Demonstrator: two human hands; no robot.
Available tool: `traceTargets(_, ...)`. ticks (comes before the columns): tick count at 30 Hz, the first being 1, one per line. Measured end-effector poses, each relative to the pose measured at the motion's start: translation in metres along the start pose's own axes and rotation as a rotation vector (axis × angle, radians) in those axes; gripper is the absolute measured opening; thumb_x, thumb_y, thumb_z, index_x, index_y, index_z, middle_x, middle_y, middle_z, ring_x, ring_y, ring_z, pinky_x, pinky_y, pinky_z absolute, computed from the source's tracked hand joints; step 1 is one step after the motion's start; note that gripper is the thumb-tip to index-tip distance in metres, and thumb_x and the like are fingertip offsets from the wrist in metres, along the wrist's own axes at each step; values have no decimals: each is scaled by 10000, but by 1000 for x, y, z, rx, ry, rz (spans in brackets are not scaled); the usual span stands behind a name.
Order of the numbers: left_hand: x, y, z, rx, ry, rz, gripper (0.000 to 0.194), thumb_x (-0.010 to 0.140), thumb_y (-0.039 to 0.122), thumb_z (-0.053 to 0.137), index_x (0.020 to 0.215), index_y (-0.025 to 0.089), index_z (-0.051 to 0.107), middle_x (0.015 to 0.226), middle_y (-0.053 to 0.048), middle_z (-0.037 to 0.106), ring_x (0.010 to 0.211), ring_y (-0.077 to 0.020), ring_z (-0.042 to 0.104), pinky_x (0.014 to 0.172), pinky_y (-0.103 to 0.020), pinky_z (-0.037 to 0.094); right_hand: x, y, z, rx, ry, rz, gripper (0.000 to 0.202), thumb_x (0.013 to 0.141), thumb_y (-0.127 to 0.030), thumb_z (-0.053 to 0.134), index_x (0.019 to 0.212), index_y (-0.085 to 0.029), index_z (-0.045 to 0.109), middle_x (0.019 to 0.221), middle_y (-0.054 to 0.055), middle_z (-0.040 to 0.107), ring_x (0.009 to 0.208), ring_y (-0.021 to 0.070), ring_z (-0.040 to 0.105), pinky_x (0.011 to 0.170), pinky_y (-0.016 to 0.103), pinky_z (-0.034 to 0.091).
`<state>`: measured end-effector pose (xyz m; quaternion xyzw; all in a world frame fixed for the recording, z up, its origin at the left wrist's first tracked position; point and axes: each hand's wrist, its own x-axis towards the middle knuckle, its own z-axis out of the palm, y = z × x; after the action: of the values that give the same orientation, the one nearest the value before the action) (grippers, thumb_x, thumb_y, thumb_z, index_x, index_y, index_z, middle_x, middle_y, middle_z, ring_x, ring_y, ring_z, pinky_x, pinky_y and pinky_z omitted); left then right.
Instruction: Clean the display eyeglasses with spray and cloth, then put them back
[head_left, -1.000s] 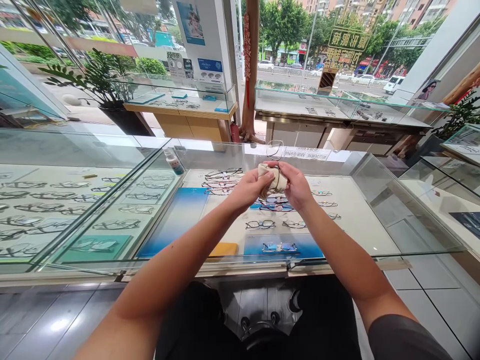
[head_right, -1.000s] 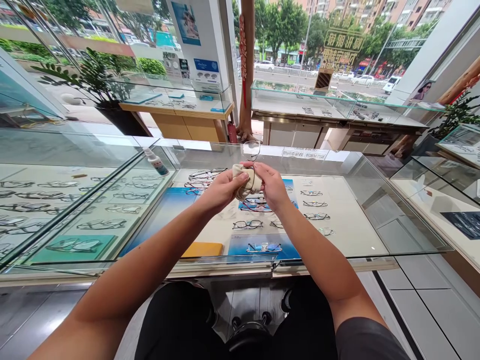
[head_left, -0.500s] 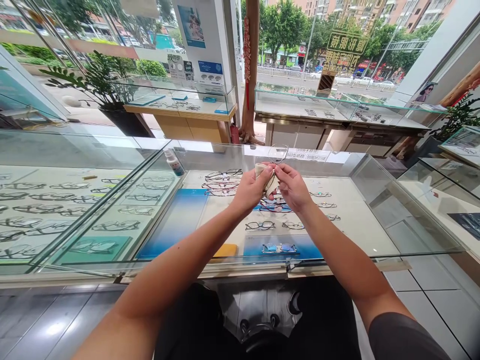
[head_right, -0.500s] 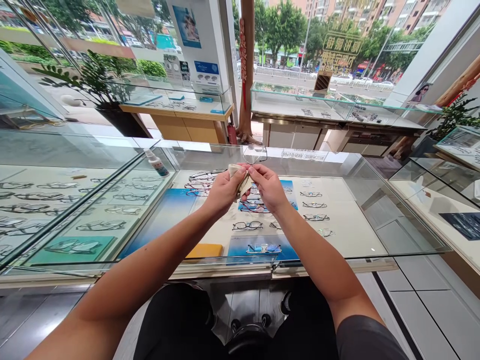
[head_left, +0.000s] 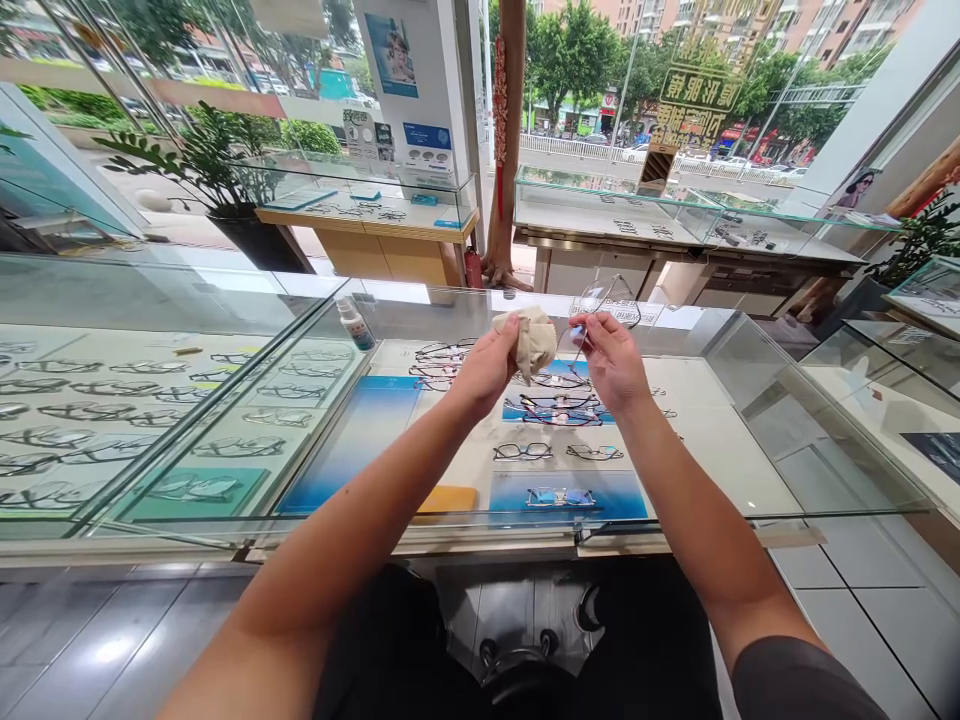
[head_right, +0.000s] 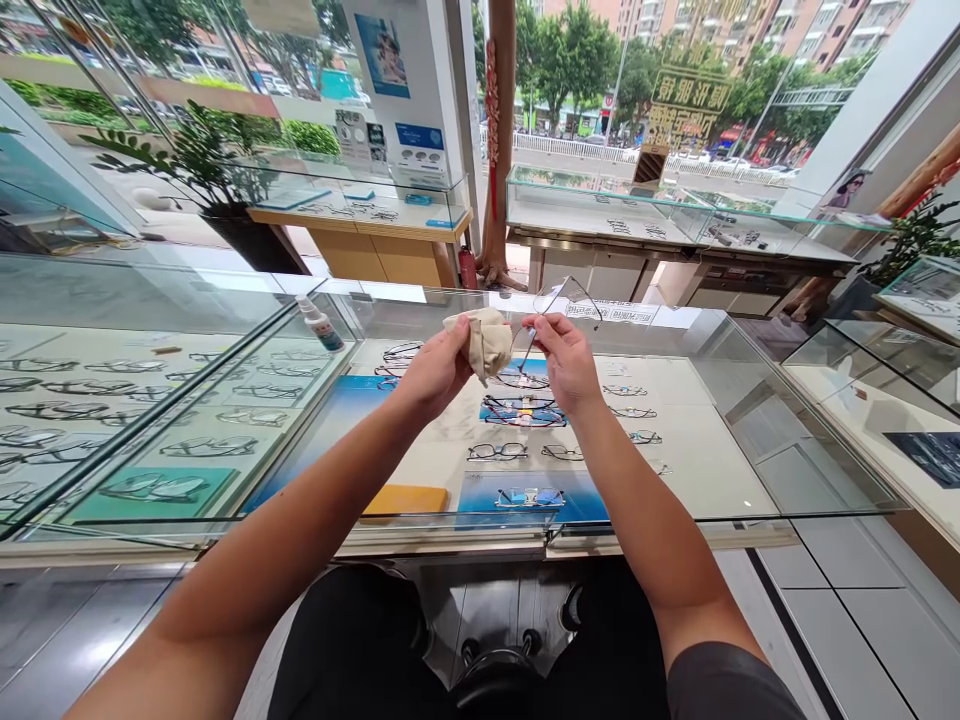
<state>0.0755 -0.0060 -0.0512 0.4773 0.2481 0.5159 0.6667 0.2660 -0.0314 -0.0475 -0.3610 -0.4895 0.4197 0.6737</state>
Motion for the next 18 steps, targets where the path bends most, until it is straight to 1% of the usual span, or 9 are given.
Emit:
traceTargets(2, -2, -4, 2, 34, -62, 31, 591, 900, 720, 821, 1159, 189, 798, 1120, -94, 821, 1110, -238, 735, 957, -333, 584, -3, 3, 4, -113, 10, -82, 335, 862, -588, 863, 896, -277, 740, 1041, 38, 791, 1061, 231, 692, 1044, 424, 551)
traceTargets(6, -10, -13, 7, 232, -153, 63, 662, 922, 818, 723, 1135, 198, 813, 991, -67, 785, 1050, -231, 695, 952, -326, 550, -16, 7, 17, -388, 61, -286, 244, 930, -505, 818, 875, -275, 757, 962, 46, 728, 1026, 256, 629, 1074, 469, 504)
traceTargets(9, -16, -14, 11, 366, -198, 86, 671, 929, 847, 681, 1041, 196, 800, 982, -64, 761, 1044, -241, 664, 976, -341, 530, -25, 9, 25, -458, 107, -345, 199, 948, -457, 787, 863, -281, 750, 933, 51, 706, 1025, 276, 593, 1100, 499, 483)
traceTargets(11, -19, -13, 13, 411, -230, 85, 662, 930, 854, 667, 965, 202, 779, 972, -67, 754, 1042, -259, 661, 974, -356, 530, -27, 9, 27, -475, 138, -377, 195, 962, -444, 765, 855, -283, 741, 925, 53, 708, 1017, 281, 594, 1080, 502, 490)
traceTargets(13, -21, -9, 15, 423, -271, 81, 616, 913, 835, 706, 886, 221, 753, 962, -83, 755, 1089, -294, 676, 982, -374, 537, -26, 8, 26, -496, 178, -418, 199, 977, -439, 746, 853, -284, 733, 916, 51, 712, 1002, 278, 612, 1050, 493, 500)
traceTargets(14, -21, -6, 15, 432, -284, 85, 578, 900, 806, 746, 851, 230, 741, 984, -98, 761, 1146, -315, 680, 1002, -384, 537, -25, 6, 24, -505, 199, -437, 202, 984, -440, 742, 856, -285, 730, 921, 50, 716, 1000, 276, 625, 1043, 488, 504)
traceTargets(16, -22, 2, 12, 480, -286, 104, 493, 885, 716, 823, 809, 239, 728, 1088, -133, 772, 1283, -347, 658, 1063, -405, 522, -20, 3, 18, -507, 234, -462, 210, 999, -452, 736, 870, -286, 727, 950, 50, 725, 1012, 270, 650, 1041, 474, 508)
traceTargets(17, -22, 8, 8, 527, -285, 104, 455, 886, 668, 844, 801, 236, 730, 1135, -145, 770, 1309, -353, 650, 1077, -413, 516, -17, 1, 14, -496, 247, -466, 213, 1004, -460, 734, 879, -287, 726, 964, 50, 726, 1017, 266, 659, 1035, 465, 512)
traceTargets(18, -21, 16, 4, 584, -291, 94, 423, 895, 626, 849, 799, 230, 736, 1156, -151, 765, 1287, -351, 660, 1066, -417, 518, -14, -1, 11, -475, 256, -461, 213, 1006, -465, 733, 889, -288, 725, 971, 49, 724, 1016, 260, 664, 1022, 454, 517)
